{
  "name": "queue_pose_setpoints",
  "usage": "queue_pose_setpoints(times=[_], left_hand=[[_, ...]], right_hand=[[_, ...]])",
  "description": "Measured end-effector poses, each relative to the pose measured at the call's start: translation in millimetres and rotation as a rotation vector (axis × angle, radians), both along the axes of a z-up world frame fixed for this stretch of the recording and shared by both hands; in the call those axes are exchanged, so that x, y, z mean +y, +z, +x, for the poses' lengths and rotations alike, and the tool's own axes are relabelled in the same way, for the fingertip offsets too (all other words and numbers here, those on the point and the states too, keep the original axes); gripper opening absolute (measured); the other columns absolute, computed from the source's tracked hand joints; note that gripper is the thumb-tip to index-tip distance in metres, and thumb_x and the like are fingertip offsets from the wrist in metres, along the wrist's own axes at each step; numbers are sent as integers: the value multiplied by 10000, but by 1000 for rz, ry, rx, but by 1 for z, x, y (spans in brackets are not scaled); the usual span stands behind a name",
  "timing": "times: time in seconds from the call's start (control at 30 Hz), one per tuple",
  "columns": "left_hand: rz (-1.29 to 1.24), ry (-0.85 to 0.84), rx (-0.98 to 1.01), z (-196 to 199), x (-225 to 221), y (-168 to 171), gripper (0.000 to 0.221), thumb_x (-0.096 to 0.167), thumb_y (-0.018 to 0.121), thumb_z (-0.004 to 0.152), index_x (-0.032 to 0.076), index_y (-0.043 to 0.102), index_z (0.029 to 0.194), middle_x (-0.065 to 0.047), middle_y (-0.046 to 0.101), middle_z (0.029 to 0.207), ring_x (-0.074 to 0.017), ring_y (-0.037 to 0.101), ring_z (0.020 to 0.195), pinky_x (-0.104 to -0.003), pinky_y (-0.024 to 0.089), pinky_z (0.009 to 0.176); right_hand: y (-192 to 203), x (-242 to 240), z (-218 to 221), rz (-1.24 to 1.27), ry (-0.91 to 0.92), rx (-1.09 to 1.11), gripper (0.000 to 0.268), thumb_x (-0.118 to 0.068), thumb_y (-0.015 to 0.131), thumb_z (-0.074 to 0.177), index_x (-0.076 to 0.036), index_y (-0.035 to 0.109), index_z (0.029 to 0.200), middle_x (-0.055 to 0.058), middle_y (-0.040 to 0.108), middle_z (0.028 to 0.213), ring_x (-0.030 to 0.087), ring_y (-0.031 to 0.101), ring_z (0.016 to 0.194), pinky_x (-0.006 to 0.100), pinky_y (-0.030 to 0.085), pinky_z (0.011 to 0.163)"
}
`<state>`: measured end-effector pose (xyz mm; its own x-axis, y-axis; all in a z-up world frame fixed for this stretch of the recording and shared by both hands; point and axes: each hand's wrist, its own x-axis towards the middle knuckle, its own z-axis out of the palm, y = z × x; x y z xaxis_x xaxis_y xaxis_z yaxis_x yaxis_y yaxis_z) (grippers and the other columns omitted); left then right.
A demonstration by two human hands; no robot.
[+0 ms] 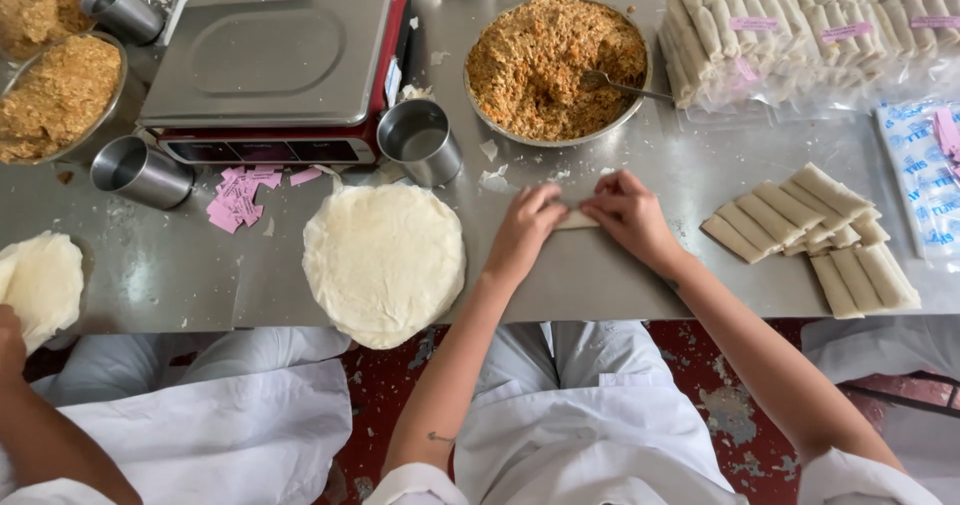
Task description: Rolling spring rolls by placing filling on wrappers and folding them into cylinders on a production table.
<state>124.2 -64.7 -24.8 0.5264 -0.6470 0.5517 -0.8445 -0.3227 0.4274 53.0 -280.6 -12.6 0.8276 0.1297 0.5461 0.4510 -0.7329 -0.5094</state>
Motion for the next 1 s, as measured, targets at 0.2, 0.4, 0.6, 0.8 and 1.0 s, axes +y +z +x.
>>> queue_pose_setpoints(times=[0.2,0.4,0.6,0.8,1.0], left_hand=[[58,97,-10,-1,2,4,214,174,770,978,145,720,1184,-17,716,1032,-201,733,1006,-328,584,892],[15,37,299,0,11,19,306,172,769,957,131,691,1250,-73,772,1084,-257,749,1078,-380,591,960],[60,190,-9,5,-7,10,169,108,728,963,49,736,1120,-148,739,1105,-301,699,1099,-395,570,985],[38,161,-25,0,-18,-5,169,141,682,991,30,710,1115,-151,713,1055,-324,691,1074,-406,566,990],[93,121,19,-72,15,15,173,57,724,970,32,739,1141,-125,724,1074,-281,706,1068,-381,566,990]], right_hand=[[37,14,-2,74,87,87,184,-124,702,1013,-20,754,1156,126,682,899,339,676,813,453,546,767],[34,-1,6,-69,217,108,177,-102,662,1031,20,720,1145,194,717,1031,396,705,937,464,560,851],[23,-3,26,-165,119,-43,81,-22,673,1013,16,741,1036,176,676,1101,384,685,952,451,554,882],[11,2,18,-306,100,-28,200,-118,686,998,-9,710,1165,158,634,1108,365,672,977,461,572,857],[23,16,-55,-226,132,21,196,-132,674,1007,3,722,1139,169,646,1116,368,682,976,435,574,870]])
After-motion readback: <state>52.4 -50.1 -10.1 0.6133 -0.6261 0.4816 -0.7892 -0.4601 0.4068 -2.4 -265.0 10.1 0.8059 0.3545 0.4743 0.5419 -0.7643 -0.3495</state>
